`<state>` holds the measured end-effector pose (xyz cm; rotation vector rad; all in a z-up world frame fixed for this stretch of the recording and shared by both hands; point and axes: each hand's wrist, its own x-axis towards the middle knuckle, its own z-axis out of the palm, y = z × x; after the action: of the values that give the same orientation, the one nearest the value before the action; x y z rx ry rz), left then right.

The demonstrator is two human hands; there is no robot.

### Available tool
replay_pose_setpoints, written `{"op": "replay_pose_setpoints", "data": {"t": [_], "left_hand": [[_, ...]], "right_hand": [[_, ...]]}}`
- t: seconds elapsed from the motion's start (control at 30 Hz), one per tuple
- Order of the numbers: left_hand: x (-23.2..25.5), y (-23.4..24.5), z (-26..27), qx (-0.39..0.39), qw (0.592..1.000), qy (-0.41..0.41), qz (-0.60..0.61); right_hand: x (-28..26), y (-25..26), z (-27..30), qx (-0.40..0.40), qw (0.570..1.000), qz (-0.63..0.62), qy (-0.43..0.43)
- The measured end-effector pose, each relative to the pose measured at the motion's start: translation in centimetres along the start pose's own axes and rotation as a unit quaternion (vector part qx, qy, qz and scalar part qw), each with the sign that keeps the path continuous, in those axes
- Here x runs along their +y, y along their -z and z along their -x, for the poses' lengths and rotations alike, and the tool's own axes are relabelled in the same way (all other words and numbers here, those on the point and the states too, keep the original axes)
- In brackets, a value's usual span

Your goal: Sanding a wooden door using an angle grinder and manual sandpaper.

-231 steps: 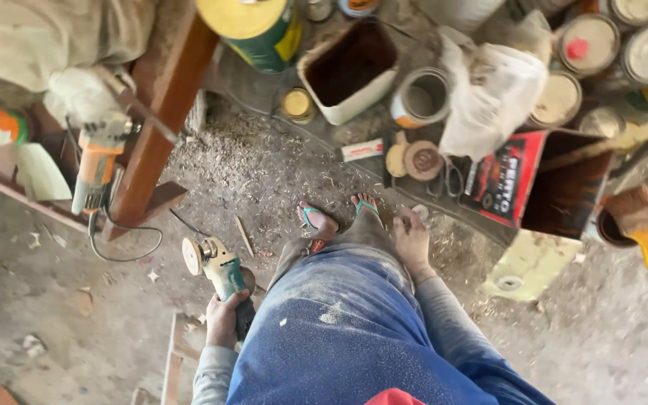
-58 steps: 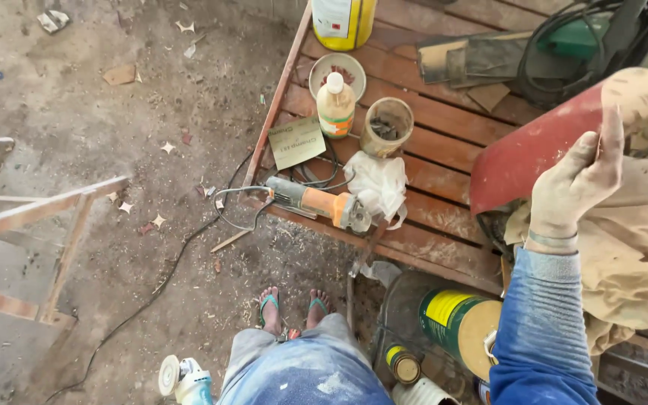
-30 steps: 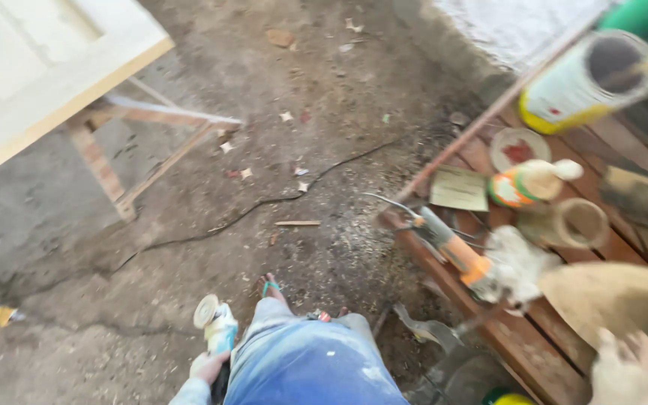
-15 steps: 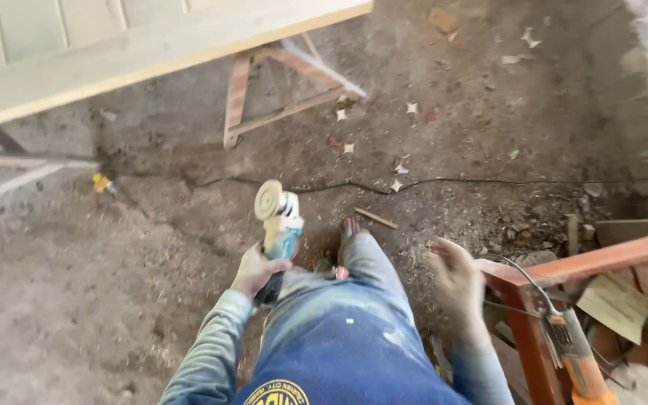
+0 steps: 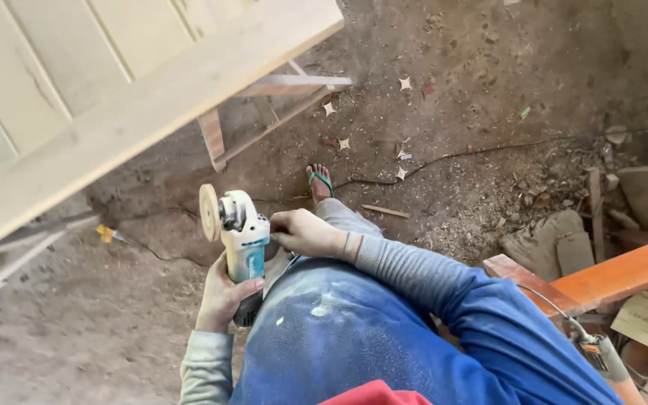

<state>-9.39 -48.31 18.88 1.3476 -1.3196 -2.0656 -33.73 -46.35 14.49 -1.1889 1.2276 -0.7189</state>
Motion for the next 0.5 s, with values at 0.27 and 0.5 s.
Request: {"op": "replay_pose_setpoints", "data": {"t": [0.27, 0.5], "left_hand": [[5.0, 5.2, -8.8, 0.088, 0.984, 0.042, -0.150], [11.1, 8.7, -19.6, 0.084, 0.937, 0.052, -0.337]], "right_hand": [[1.0, 8.3, -10.1, 0.142, 0.989, 0.044, 0.022], [4.2, 15.2, -16.9, 0.314, 0.944, -0.025, -0.095]]}}
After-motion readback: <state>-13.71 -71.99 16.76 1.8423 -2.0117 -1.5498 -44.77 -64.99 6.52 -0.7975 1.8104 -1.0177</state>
